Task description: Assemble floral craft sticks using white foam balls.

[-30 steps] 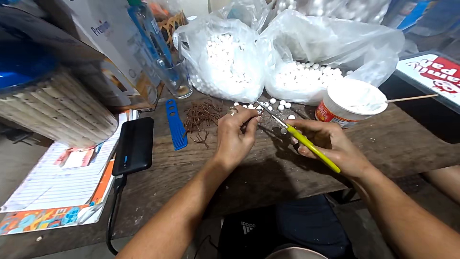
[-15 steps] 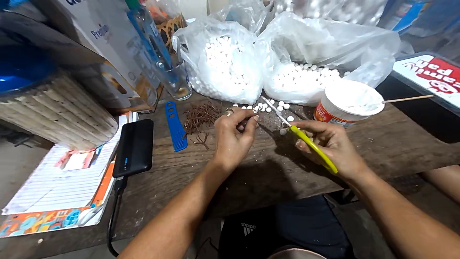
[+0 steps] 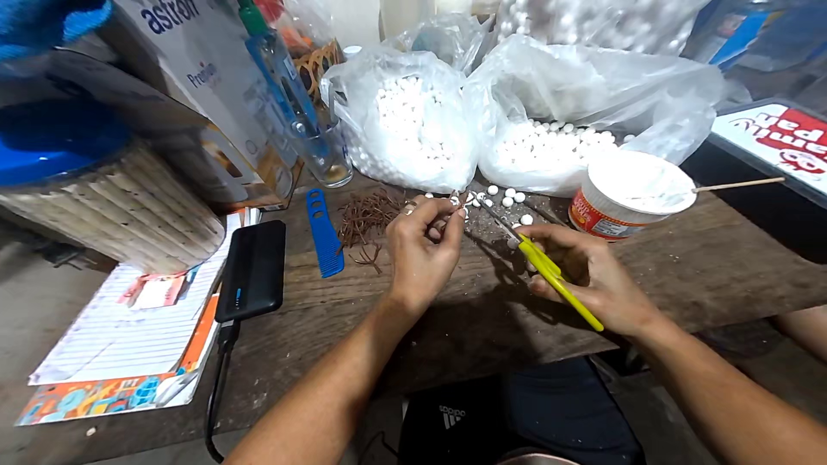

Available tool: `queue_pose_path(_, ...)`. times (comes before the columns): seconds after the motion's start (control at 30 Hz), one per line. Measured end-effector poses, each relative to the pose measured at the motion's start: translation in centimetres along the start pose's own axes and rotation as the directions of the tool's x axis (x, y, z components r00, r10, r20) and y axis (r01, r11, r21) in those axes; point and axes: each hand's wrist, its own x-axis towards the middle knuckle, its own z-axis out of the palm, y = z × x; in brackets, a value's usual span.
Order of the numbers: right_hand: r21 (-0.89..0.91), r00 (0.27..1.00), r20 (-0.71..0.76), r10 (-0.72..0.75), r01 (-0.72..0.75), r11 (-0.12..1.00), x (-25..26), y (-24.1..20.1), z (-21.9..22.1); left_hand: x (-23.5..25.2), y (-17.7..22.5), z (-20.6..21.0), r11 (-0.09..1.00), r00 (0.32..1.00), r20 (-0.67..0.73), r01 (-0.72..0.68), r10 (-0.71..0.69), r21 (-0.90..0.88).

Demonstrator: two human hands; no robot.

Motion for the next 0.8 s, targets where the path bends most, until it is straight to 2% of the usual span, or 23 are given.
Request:
queue_pose_path(0.17, 0.005, 1.0, 0.007, -0.003, 0.003, 1.0, 0.04, -0.14, 0.03, -0.11, 0.19, 0.11, 0.998, 0.999, 0.021, -0.05, 0.049, 0.031)
queue_pose_path(0.6, 0.047, 1.0, 0.008, -0.004, 0.004, 0.999, -0.12, -0.19, 0.39, -0.29, 0.19, 0.3, 0.998, 0.998, 0.031, -0.056, 0.054, 0.035)
queue_pose_path(0.8, 0.113, 0.997, -0.08, 0.012, -0.003, 0.994, -0.18, -0.33, 0.31, -0.19, -0.05, 0.16, 0.998, 0.999, 0.012, -0.052, 0.051, 0.024)
